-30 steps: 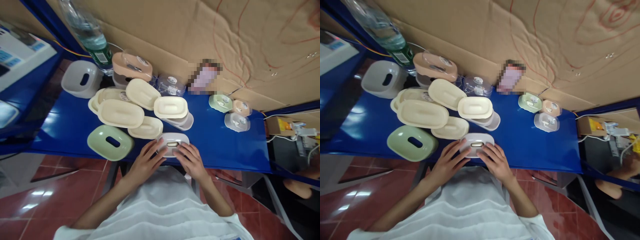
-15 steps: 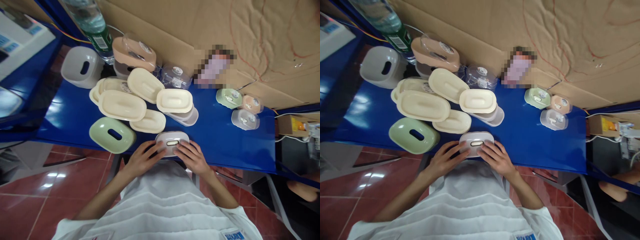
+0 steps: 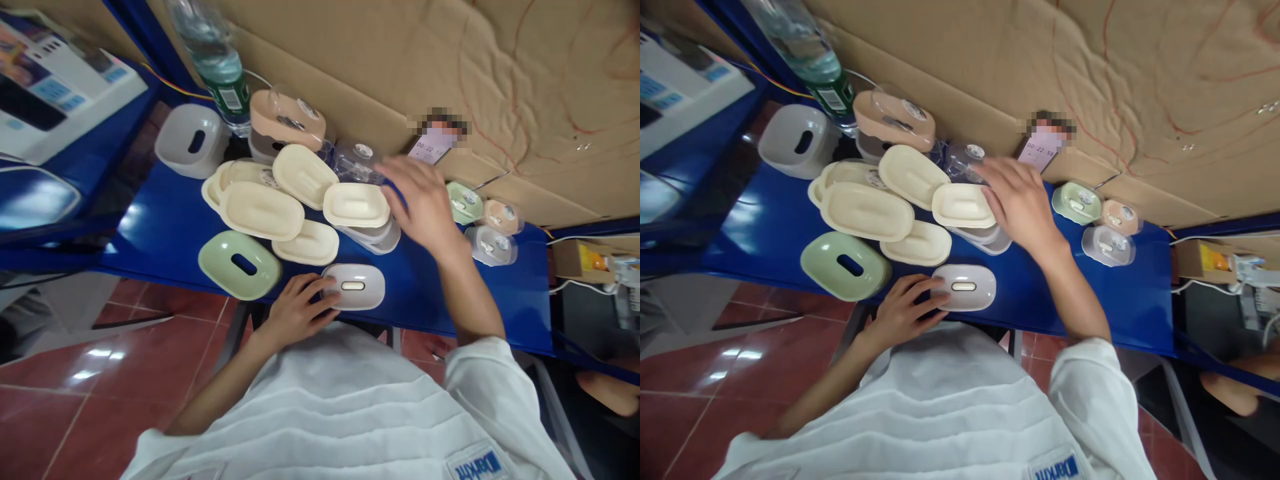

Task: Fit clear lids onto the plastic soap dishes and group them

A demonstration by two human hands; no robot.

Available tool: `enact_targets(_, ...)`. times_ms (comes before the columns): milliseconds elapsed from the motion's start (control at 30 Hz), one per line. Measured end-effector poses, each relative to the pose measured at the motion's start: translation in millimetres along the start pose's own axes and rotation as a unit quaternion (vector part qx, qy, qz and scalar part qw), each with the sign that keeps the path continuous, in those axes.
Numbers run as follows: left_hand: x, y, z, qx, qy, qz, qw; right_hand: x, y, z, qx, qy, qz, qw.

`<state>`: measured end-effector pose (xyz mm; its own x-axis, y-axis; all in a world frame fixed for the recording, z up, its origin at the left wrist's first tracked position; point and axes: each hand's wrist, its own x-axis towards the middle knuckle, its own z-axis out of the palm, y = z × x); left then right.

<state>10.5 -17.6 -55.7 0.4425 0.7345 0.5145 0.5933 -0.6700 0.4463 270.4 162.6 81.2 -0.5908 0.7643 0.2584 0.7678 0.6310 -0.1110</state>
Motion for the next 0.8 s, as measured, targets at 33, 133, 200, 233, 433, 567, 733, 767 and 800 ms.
enact_targets(33,0,1,0.3,0.001,0.002,-0.005,1.0,25,6,6,-0.019,-0.037,0.01,0.999)
enact_targets(133,-2,2,0.8,0.0,0.001,-0.023,1.0,76,21,36,-0.041,-0.097,0.07,0.992)
enact_targets(200,-3,2,1.2,-0.006,0.0,-0.026,1.0,90,31,58,-0.018,-0.131,0.1,0.986)
enact_targets(233,-4,2,1.5,-0.008,0.0,-0.023,1.0,94,37,67,0.003,-0.144,0.106,0.984)
enact_targets(433,-6,0,0.8,0.003,0.01,-0.002,1.0,98,54,66,0.101,-0.105,0.093,0.985)
enact_targets(567,-5,-1,-1.7,-0.013,0.0,-0.002,1.0,54,25,32,0.074,-0.003,0.063,0.995)
enact_targets(733,-10,-3,0.8,-0.072,0.03,-0.076,0.994,-78,-46,21,0.088,0.099,0.01,0.991)
enact_targets(767,-12,-3,1.7,-0.08,0.035,-0.093,0.992,-105,-60,26,0.095,0.096,0.01,0.991)
enact_targets(800,-12,-3,2.6,-0.085,0.034,-0.103,0.99,-128,-72,32,0.101,0.086,0.019,0.991)
